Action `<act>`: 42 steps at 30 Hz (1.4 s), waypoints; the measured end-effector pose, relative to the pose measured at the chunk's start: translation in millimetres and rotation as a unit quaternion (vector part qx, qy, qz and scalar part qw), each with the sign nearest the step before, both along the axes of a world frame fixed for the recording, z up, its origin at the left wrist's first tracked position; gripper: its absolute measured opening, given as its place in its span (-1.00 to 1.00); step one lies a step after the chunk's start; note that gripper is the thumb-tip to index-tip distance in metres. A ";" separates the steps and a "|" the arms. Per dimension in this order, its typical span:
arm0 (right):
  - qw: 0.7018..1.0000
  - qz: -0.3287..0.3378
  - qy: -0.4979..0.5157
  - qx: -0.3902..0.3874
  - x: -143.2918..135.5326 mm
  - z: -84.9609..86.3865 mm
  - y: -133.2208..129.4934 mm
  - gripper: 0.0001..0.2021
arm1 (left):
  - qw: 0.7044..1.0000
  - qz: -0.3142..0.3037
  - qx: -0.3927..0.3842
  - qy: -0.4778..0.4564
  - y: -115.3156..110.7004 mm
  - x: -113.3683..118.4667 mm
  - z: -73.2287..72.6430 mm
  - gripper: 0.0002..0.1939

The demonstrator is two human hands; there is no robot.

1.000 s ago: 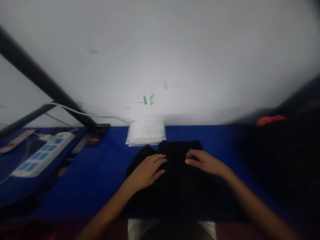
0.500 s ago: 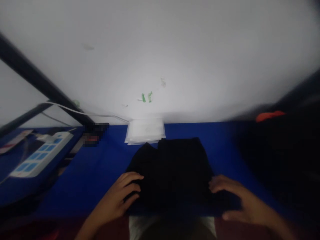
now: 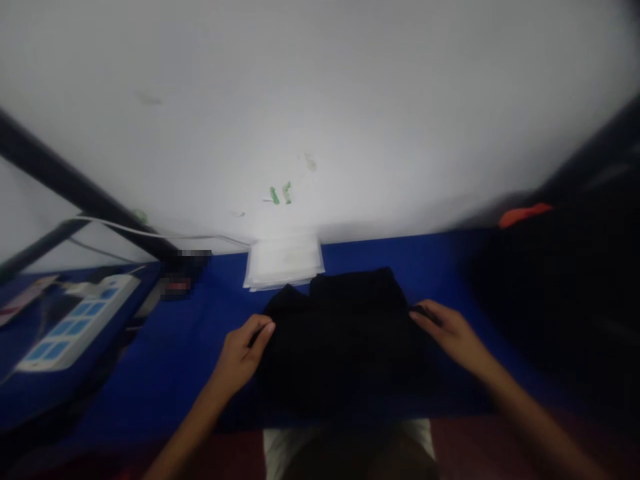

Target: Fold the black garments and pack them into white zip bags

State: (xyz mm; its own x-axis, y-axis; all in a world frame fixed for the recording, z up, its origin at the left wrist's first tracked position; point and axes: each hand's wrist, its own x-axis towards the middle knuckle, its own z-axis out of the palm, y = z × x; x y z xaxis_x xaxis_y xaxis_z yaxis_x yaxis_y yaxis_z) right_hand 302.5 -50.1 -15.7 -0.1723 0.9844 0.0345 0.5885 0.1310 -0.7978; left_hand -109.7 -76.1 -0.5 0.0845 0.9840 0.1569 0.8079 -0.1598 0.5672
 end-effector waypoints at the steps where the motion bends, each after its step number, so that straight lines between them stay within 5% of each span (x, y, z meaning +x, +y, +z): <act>1: 1.000 -0.001 -0.016 0.015 -3.4 -2.1 7.0 -0.70 | 0.999 0.009 -0.012 0.029 6.4 2.2 0.1 -0.70; 8: 0.954 0.020 -0.286 0.092 -14.1 -7.3 33.7 -0.73 | 0.960 0.004 -0.047 0.274 40.0 19.5 12.3 -0.73; 15: 0.925 0.035 -0.313 0.211 -25.4 4.0 60.6 -0.62 | 0.976 -0.099 0.071 0.180 75.5 64.6 9.7 -0.70; 18: 0.921 0.081 -0.316 0.215 -24.7 1.7 76.0 -0.72 | 0.977 -0.146 0.053 0.149 95.3 77.4 1.9 -0.63; 22: 0.929 0.092 -0.284 0.220 -20.4 -0.9 84.8 -0.87 | 0.976 -0.168 0.021 0.135 108.2 79.7 -1.3 -0.79; 26: 0.948 0.114 -0.179 0.235 -12.7 5.4 78.8 -0.93 | 0.981 -0.162 0.092 0.061 97.2 75.3 10.8 -0.89; 32: 0.938 0.230 -0.096 0.241 10.5 19.4 42.5 -0.84 | 0.954 -0.281 0.107 -0.001 51.6 65.3 28.4 -0.88; 38: 0.924 0.289 -0.190 0.162 11.6 19.2 -1.0 -0.82 | 0.938 -0.340 0.002 0.066 13.8 64.3 17.6 -0.89; 42: 0.926 0.277 -0.206 0.153 2.6 17.5 -8.9 -0.90 | 0.957 -0.279 0.048 0.064 2.8 54.3 8.6 -0.85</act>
